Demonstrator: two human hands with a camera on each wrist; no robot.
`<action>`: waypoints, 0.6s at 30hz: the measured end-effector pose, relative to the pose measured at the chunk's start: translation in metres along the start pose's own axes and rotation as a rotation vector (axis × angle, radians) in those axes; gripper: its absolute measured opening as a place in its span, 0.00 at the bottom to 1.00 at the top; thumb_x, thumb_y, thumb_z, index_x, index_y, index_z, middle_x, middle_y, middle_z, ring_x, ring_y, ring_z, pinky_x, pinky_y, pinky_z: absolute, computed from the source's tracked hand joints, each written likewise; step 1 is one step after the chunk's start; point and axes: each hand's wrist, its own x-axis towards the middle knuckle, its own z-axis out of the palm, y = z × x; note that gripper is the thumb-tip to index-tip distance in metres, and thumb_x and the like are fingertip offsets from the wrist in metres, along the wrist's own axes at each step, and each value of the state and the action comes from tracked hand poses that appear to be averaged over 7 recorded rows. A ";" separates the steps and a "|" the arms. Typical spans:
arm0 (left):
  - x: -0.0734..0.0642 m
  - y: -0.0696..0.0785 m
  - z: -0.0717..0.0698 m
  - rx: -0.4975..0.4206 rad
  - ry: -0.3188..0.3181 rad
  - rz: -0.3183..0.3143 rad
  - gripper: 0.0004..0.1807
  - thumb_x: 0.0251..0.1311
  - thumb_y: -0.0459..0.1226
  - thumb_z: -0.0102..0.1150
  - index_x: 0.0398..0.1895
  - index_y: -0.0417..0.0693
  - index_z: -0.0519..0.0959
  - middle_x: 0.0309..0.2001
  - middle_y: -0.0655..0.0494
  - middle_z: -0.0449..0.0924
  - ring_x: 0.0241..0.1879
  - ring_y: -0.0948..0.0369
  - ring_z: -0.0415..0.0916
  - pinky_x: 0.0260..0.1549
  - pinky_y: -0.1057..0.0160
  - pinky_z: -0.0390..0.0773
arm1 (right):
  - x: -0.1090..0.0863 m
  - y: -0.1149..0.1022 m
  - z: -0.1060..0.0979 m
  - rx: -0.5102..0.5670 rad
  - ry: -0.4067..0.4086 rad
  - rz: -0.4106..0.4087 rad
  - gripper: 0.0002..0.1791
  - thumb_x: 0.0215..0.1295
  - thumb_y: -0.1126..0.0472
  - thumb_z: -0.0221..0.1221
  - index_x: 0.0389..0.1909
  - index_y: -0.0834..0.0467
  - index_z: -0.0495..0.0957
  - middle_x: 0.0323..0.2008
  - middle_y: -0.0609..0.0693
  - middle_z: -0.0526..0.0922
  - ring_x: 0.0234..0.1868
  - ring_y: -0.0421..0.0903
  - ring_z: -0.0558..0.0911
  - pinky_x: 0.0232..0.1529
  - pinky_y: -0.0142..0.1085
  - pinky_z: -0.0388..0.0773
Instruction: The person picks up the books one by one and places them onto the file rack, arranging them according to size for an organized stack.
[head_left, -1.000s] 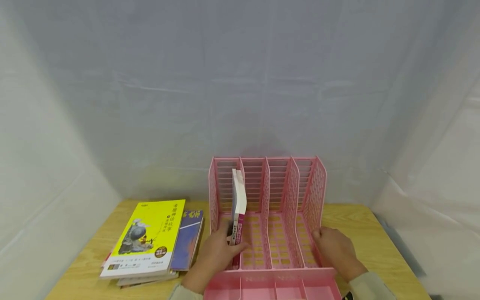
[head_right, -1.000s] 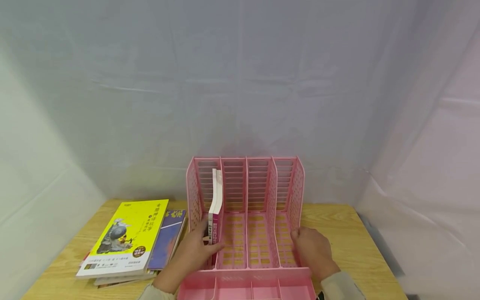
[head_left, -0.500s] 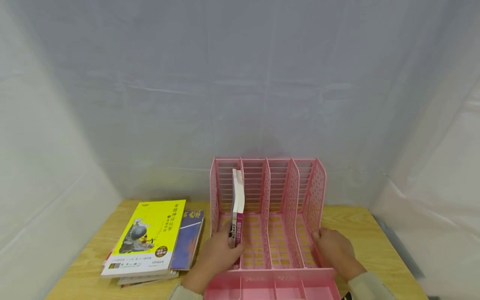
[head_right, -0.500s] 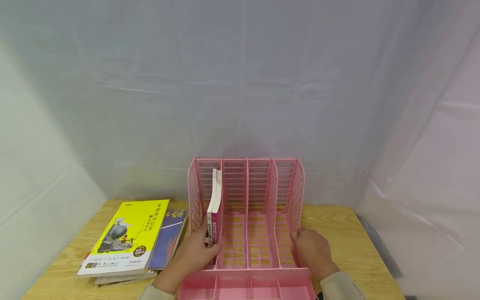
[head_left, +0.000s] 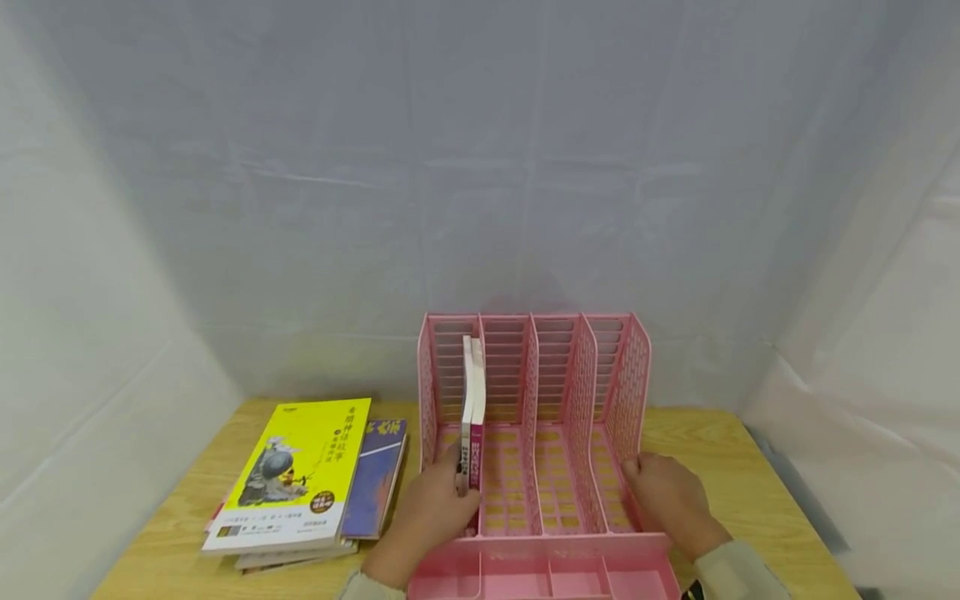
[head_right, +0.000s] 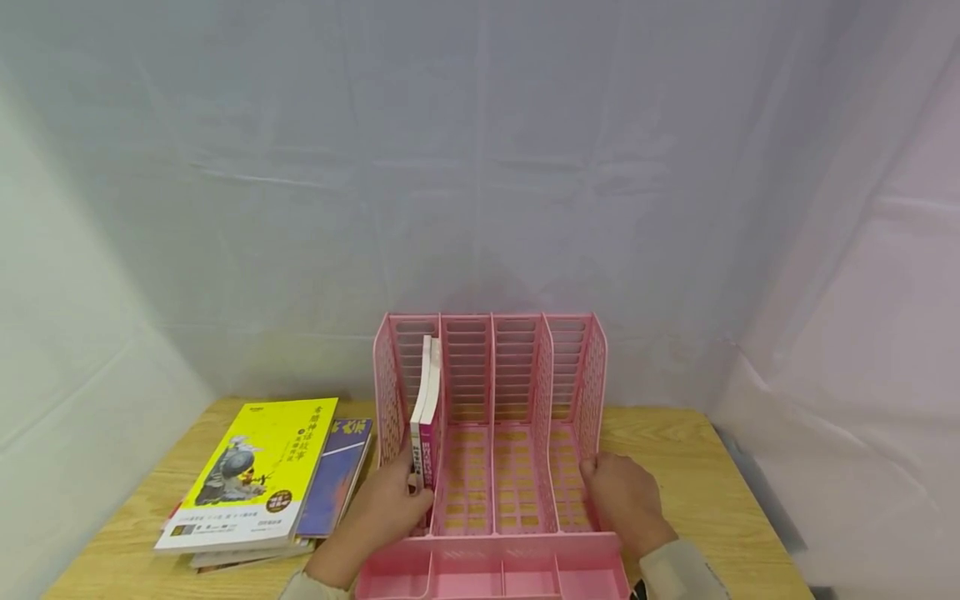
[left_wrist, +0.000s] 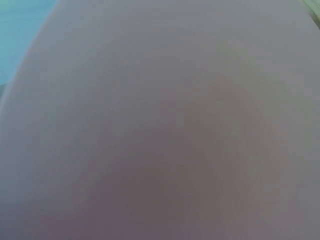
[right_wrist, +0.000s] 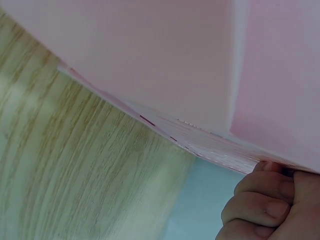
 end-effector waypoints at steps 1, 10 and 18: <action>0.000 0.000 0.000 0.007 0.002 0.001 0.39 0.57 0.39 0.62 0.75 0.47 0.66 0.20 0.63 0.72 0.18 0.62 0.69 0.15 0.61 0.70 | 0.000 0.000 -0.001 -0.007 0.000 -0.008 0.13 0.66 0.66 0.58 0.28 0.52 0.64 0.22 0.46 0.68 0.21 0.47 0.67 0.20 0.42 0.68; 0.003 0.003 0.001 0.092 0.030 0.056 0.34 0.58 0.39 0.61 0.70 0.43 0.69 0.21 0.60 0.70 0.22 0.61 0.69 0.21 0.60 0.71 | 0.003 0.003 -0.003 0.063 -0.030 0.070 0.15 0.74 0.62 0.53 0.26 0.52 0.63 0.21 0.47 0.65 0.23 0.46 0.64 0.22 0.39 0.65; 0.002 0.002 0.006 0.154 0.028 0.077 0.39 0.58 0.38 0.61 0.75 0.39 0.64 0.26 0.58 0.71 0.21 0.62 0.67 0.21 0.62 0.70 | 0.000 0.004 0.000 -0.010 -0.003 0.007 0.15 0.69 0.67 0.58 0.27 0.52 0.63 0.22 0.47 0.65 0.22 0.46 0.64 0.22 0.39 0.65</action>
